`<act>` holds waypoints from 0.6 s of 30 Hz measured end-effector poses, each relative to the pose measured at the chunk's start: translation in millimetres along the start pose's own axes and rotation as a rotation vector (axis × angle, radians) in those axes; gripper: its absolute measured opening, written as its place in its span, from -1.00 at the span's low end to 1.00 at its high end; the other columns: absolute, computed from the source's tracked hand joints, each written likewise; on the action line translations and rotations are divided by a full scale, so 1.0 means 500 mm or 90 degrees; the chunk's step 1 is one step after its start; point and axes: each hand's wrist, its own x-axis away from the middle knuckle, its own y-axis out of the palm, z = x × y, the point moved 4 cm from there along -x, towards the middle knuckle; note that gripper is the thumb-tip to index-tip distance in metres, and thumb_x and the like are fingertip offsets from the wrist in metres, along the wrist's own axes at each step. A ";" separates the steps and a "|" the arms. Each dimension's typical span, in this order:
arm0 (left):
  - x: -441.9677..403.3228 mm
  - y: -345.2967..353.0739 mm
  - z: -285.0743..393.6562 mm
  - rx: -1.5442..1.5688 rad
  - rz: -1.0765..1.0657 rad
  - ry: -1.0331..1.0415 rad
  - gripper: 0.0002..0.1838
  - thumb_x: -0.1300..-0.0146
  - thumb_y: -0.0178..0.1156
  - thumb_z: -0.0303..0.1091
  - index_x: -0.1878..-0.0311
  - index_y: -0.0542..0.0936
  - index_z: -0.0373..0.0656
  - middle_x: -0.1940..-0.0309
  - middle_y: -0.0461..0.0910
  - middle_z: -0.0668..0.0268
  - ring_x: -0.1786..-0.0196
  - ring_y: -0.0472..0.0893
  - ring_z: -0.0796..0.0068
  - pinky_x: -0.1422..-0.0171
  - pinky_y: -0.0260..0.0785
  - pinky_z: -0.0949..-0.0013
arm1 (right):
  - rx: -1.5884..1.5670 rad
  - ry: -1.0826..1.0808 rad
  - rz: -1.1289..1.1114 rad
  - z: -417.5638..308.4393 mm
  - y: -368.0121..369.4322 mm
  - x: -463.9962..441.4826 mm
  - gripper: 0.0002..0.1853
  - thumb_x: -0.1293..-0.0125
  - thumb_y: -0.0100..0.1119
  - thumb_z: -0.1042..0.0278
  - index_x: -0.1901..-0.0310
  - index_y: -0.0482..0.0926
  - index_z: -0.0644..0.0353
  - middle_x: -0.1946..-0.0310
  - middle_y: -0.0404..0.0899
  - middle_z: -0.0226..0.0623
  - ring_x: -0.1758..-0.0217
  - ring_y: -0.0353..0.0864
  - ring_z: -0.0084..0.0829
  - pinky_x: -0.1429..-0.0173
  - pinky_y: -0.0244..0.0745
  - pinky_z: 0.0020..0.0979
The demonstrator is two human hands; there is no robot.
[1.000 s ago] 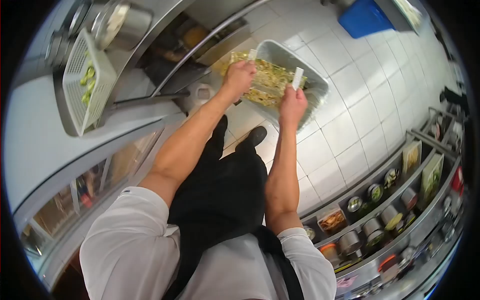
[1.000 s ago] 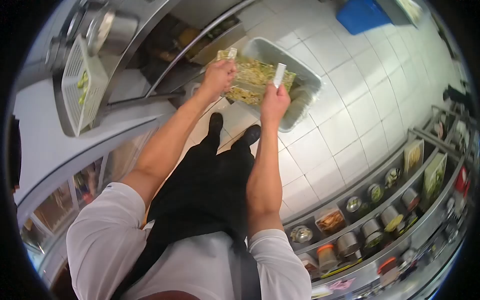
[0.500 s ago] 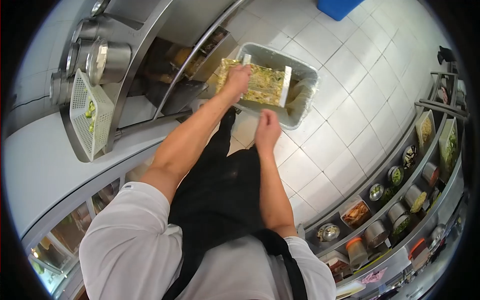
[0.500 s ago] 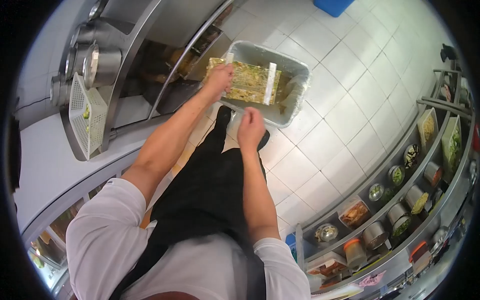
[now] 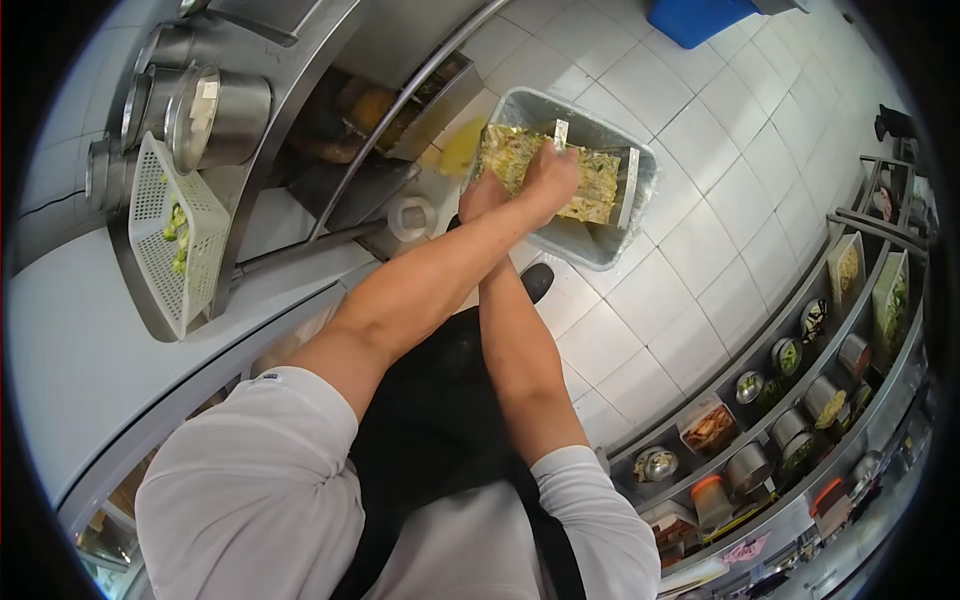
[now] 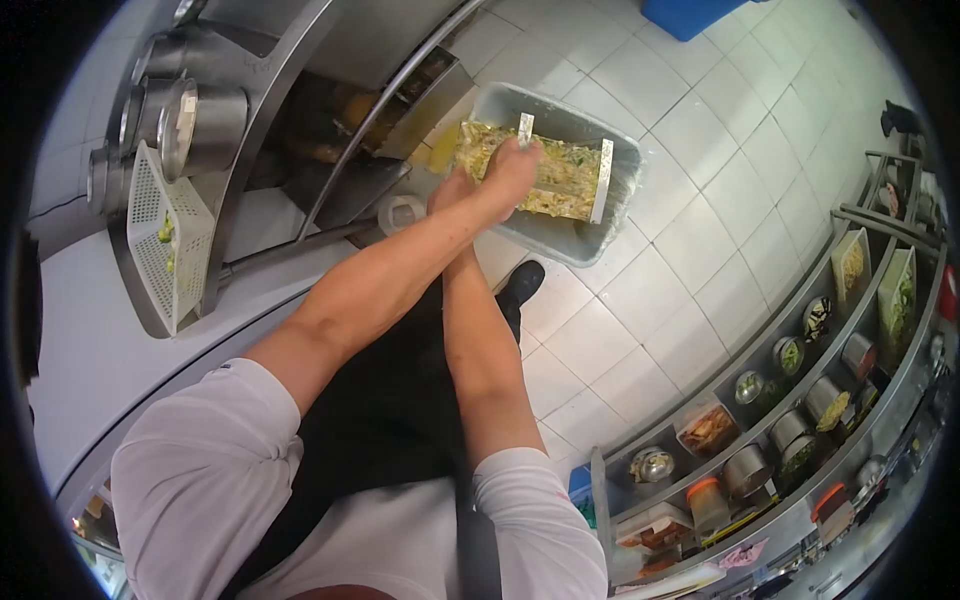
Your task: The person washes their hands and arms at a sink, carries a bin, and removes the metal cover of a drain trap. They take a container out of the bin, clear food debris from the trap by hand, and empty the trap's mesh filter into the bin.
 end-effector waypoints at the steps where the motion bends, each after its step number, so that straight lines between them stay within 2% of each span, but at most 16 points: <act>1: 0.000 0.002 -0.005 -0.006 0.017 0.017 -0.51 -0.31 0.01 -0.12 -0.07 0.39 -0.41 0.24 0.52 0.06 0.18 0.49 0.28 0.06 0.32 0.23 | 0.022 0.019 -0.010 -0.005 0.006 -0.006 -0.80 -0.08 0.08 0.51 0.24 0.50 0.38 0.32 0.58 0.15 0.17 0.58 0.14 0.08 0.46 -0.03; 3: -0.002 0.009 -0.010 -0.013 0.032 0.035 -0.50 -0.31 0.01 -0.13 -0.06 0.39 -0.44 0.23 0.52 0.04 0.17 0.50 0.25 0.05 0.33 0.21 | 0.065 0.057 -0.029 -0.010 0.003 -0.019 -0.87 -0.04 0.10 0.53 0.35 0.51 0.37 0.37 0.58 0.14 0.22 0.58 0.15 0.12 0.48 -0.03; 6: 0.001 0.022 -0.007 -0.004 -0.003 0.019 -0.52 -0.32 0.02 -0.13 -0.01 0.38 -0.46 0.22 0.51 0.03 0.17 0.51 0.23 0.05 0.33 0.19 | 0.054 0.076 -0.050 -0.014 0.002 -0.028 -0.87 0.03 0.16 0.54 0.39 0.54 0.37 0.38 0.58 0.16 0.23 0.60 0.13 0.14 0.51 -0.04; 8: 0.006 0.024 -0.006 0.020 -0.066 -0.020 -0.54 -0.32 0.02 -0.13 0.02 0.39 -0.45 0.22 0.50 0.02 0.17 0.51 0.22 0.06 0.33 0.18 | 0.050 0.079 -0.027 -0.004 0.010 -0.038 -0.87 0.03 0.16 0.54 0.39 0.55 0.36 0.38 0.58 0.16 0.23 0.61 0.11 0.15 0.52 -0.05; 11: 0.009 0.028 -0.001 -0.009 -0.044 -0.029 -0.57 -0.31 0.03 -0.14 0.08 0.39 -0.42 0.26 0.50 0.03 0.20 0.50 0.23 0.08 0.33 0.18 | 0.047 0.127 -0.041 0.004 0.027 -0.062 -0.86 0.01 0.16 0.53 0.36 0.58 0.33 0.37 0.59 0.16 0.23 0.63 0.06 0.17 0.54 -0.08; 12: 0.011 0.030 -0.002 -0.027 -0.060 -0.050 -0.52 -0.31 0.03 -0.12 -0.01 0.37 -0.45 0.15 0.50 -0.04 0.09 0.51 0.17 -0.02 0.32 0.18 | 0.038 0.148 -0.037 0.006 0.031 -0.068 -0.87 0.00 0.15 0.52 0.36 0.59 0.32 0.37 0.59 0.15 0.23 0.63 0.06 0.17 0.55 -0.08; 16: 0.036 0.022 0.024 0.000 -0.066 -0.072 -0.43 -0.30 0.03 -0.11 -0.14 0.30 -0.46 -0.04 0.44 -0.15 -0.11 0.46 0.07 -0.19 0.26 0.19 | 0.004 0.202 0.000 0.009 0.050 -0.073 -0.89 -0.02 0.15 0.51 0.39 0.59 0.31 0.36 0.61 0.12 0.21 0.63 0.07 0.14 0.54 -0.08; 18: 0.037 0.019 0.029 0.009 -0.062 -0.077 -0.39 -0.30 0.03 -0.10 -0.19 0.26 -0.47 -0.11 0.39 -0.18 -0.19 0.42 0.04 -0.26 0.21 0.20 | 0.006 0.160 0.009 0.009 0.055 -0.073 -0.90 -0.01 0.14 0.51 0.40 0.58 0.30 0.36 0.61 0.11 0.20 0.62 0.09 0.14 0.53 -0.06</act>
